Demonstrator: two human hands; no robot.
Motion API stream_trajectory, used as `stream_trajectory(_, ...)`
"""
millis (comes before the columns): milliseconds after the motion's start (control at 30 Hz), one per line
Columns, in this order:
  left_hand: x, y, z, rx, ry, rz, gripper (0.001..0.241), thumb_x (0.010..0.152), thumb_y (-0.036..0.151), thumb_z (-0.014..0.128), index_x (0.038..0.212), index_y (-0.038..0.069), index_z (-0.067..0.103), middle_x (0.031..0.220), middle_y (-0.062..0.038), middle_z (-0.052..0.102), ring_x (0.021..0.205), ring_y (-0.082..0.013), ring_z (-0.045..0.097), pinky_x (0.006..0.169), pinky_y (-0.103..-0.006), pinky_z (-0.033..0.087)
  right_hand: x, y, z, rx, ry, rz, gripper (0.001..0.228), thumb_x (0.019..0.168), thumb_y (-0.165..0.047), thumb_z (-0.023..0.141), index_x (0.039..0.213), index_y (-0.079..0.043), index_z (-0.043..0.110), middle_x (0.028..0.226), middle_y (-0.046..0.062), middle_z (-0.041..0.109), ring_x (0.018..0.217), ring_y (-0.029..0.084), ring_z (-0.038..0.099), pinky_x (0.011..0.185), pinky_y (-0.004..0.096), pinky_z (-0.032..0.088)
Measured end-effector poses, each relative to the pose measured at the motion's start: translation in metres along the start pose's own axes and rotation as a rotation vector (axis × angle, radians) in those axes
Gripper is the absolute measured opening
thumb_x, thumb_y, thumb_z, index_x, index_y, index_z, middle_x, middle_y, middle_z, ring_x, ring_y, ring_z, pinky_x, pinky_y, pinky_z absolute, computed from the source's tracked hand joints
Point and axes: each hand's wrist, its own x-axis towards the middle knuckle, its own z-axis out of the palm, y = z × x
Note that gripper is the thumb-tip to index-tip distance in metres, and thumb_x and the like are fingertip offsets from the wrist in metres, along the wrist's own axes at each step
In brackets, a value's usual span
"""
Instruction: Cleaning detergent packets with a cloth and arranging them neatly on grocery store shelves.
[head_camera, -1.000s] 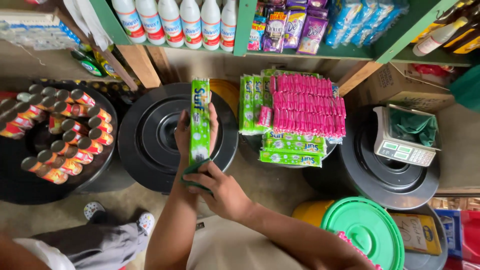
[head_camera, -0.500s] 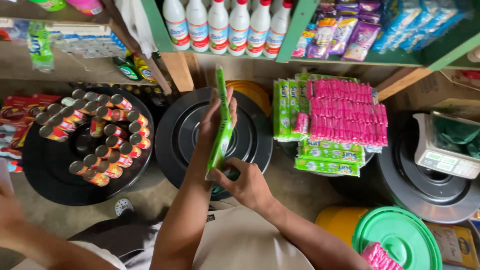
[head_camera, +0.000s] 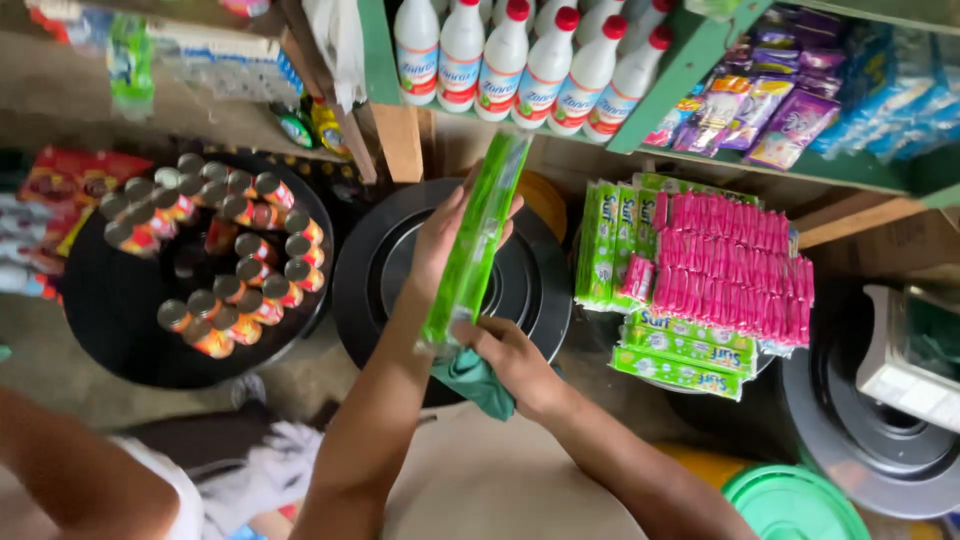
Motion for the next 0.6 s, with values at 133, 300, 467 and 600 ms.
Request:
stream_trajectory(133, 0.019, -0.026, 0.026, -0.514, -0.135, 0.103, 0.059, 0.113, 0.043, 0.045, 0.163, 0.013, 0.037, 0.164, -0.014, 0.041, 0.156, -0.0329, 0.035, 0.131, -0.0492, 0.027, 0.008, -0.016, -0.012, 0.162, -0.054, 0.108, 0.033, 0.099, -0.031, 0.059, 0.103, 0.001, 0.065, 0.077, 0.003, 0.068, 0.064, 0.011, 0.064, 0.057, 0.027, 0.053)
stream_trajectory(300, 0.042, -0.042, 0.023, -0.561, -0.103, 0.230, 0.073, 0.106, 0.055, 0.048, 0.155, 0.002, 0.039, 0.162, -0.019, 0.039, 0.155, -0.0346, 0.027, 0.132, -0.0535, 0.014, 0.007, -0.044, -0.070, -0.842, -0.112, 0.004, 0.049, 0.105, -0.042, 0.061, 0.094, 0.002, 0.077, 0.071, 0.000, 0.064, 0.067, 0.008, 0.056, 0.062, 0.029, 0.048)
stream_trajectory(467, 0.047, -0.038, 0.039, -0.503, -0.035, 0.260, 0.070, 0.108, 0.050, 0.047, 0.158, 0.002, 0.038, 0.163, -0.018, 0.036, 0.157, -0.0322, 0.026, 0.134, -0.0529, 0.014, 0.013, -0.088, -0.083, -0.524, 0.236, -0.436, 0.034, 0.101, -0.031, 0.072, 0.116, -0.002, 0.063, 0.094, 0.001, 0.060, 0.086, 0.009, 0.053, 0.076, 0.028, 0.046)
stream_trajectory(600, 0.045, -0.033, 0.049, -0.613, -0.097, 0.154, 0.073, 0.107, 0.051, 0.048, 0.160, 0.002, 0.036, 0.166, -0.019, 0.034, 0.157, -0.0312, 0.026, 0.134, -0.0484, 0.014, 0.014, -0.080, -0.020, -0.845, 0.163, -0.789, 0.034, 0.091, -0.020, 0.082, 0.116, -0.007, 0.063, 0.109, 0.007, 0.068, 0.097, 0.019, 0.067, 0.084, 0.031, 0.056)
